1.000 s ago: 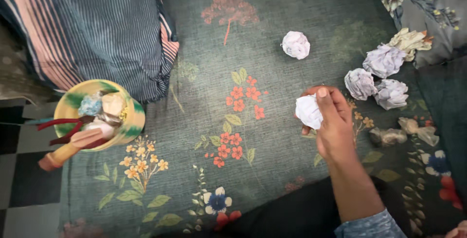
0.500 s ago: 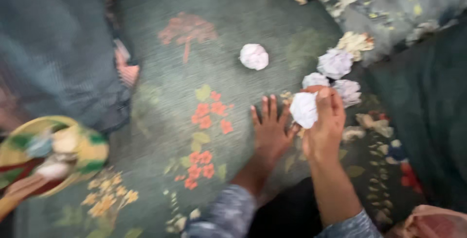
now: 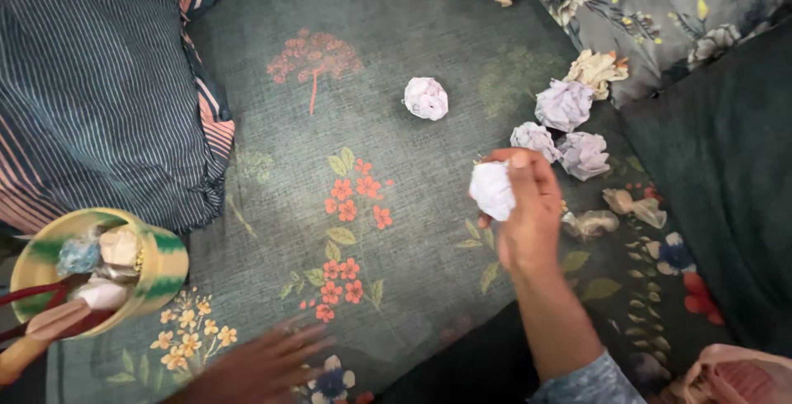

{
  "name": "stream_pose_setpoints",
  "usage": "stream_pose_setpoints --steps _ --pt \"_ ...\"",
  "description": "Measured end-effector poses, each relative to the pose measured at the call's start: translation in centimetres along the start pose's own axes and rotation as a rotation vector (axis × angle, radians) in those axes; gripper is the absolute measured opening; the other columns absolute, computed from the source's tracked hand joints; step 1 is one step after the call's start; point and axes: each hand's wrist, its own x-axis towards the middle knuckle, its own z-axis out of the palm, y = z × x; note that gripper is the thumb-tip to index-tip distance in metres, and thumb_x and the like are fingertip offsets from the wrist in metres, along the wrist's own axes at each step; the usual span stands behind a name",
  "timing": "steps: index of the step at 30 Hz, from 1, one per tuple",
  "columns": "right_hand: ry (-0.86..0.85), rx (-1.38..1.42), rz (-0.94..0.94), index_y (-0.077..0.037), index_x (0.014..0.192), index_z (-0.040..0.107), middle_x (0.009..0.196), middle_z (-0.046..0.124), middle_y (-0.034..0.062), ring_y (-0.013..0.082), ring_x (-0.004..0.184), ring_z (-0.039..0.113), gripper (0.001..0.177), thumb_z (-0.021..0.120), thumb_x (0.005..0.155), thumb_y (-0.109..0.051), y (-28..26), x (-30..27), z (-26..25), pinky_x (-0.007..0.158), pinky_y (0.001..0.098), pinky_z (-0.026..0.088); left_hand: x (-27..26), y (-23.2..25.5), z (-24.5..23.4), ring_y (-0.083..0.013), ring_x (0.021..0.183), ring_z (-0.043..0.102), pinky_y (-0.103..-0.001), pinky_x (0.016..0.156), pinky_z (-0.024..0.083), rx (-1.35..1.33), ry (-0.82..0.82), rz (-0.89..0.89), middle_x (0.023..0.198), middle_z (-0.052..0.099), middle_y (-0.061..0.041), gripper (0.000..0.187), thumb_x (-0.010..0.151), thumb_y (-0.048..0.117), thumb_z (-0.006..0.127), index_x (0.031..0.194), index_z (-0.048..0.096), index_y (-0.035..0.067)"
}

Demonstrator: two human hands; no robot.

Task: The person sits on a bed and packs several crumpled paper balls and small wrapped items into a pink plastic bag. They then place a pair of pliers and a small hammer into a yellow bowl and continue to pack additional wrapped items into the bag.

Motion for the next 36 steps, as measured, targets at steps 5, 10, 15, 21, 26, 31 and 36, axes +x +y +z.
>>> stream_pose_setpoints --steps 5,10,15,21,26,31,36 --pt "-0.141 -0.113 0.193 -0.01 0.11 0.064 0.092 0.07 0.0037 0.0117 0.068 0.068 0.023 0.058 0.099 -0.029 1.8 -0.7 1.9 0.041 0.0273 0.049 -14.9 0.9 -1.2 -0.0325 0.147 0.028 -0.053 0.117 0.02 -0.044 -0.246 -0.796 0.157 0.035 -0.015 0.056 0.105 0.053 0.047 0.148 0.045 0.017" --pt "-0.367 -0.268 0.31 -0.008 0.108 0.069 0.08 0.068 0.002 0.0082 0.06 0.062 0.026 0.063 0.099 -0.032 3.6 -2.2 3.6 0.039 0.0269 0.047 -11.7 0.8 -0.8 -0.0333 0.137 0.041 -0.052 0.113 0.029 -0.146 -0.401 -1.383 0.145 0.048 -0.016 0.057 0.102 0.058 0.045 0.136 0.055 0.013" --pt "-0.41 -0.298 0.336 -0.008 0.109 0.07 0.078 0.068 -0.0001 0.0057 0.06 0.06 0.029 0.065 0.098 -0.035 3.5 -3.0 3.9 0.04 0.0251 0.046 -14.5 2.1 -2.1 -0.0342 0.127 0.053 -0.051 0.108 0.038 -0.261 -0.47 -1.521 0.133 0.06 -0.017 0.063 0.1 0.063 0.044 0.125 0.064 0.01" --pt "-0.316 -0.261 0.272 -0.017 0.126 0.059 0.078 0.065 -0.0011 0.006 0.058 0.06 0.038 0.068 0.093 -0.032 2.1 -2.9 4.6 0.036 0.0251 0.044 -12.9 2.0 -6.3 -0.0352 0.115 0.068 -0.049 0.103 0.049 -0.423 -0.502 -1.504 0.118 0.076 -0.019 0.074 0.096 0.069 0.042 0.111 0.076 0.005" --pt "-0.352 -0.2 0.277 -0.015 0.126 0.061 0.082 0.07 0.0018 0.0064 0.061 0.065 0.038 0.067 0.093 -0.032 1.8 -3.0 4.4 0.037 0.0235 0.042 1.0 0.2 -8.4 -0.0323 0.115 0.069 -0.047 0.099 0.052 -0.377 -0.178 -1.441 0.117 0.075 -0.011 0.064 0.082 0.071 0.055 0.114 0.072 0.019" --pt "-0.293 -0.217 0.28 -0.013 0.121 0.066 0.085 0.068 -0.0001 0.0049 0.061 0.061 0.032 0.069 0.095 -0.032 1.9 -2.7 4.5 0.038 0.0234 0.044 18.5 -2.0 -7.4 -0.0166 0.097 0.067 -0.037 0.078 0.048 -1.451 0.47 -1.091 0.108 0.072 -0.003 0.042 0.093 0.046 0.058 0.122 0.063 0.016" --pt "-0.239 -0.159 0.261 -0.014 0.118 0.066 0.082 0.069 0.0004 0.006 0.058 0.061 0.029 0.07 0.094 -0.03 1.9 -1.5 4.1 0.038 0.0234 0.042 29.2 -0.3 -1.6 -0.0213 0.121 0.066 -0.043 0.106 0.052 -2.102 0.566 -0.29 0.133 0.067 -0.007 0.052 0.1 0.045 0.054 0.139 0.054 0.01"
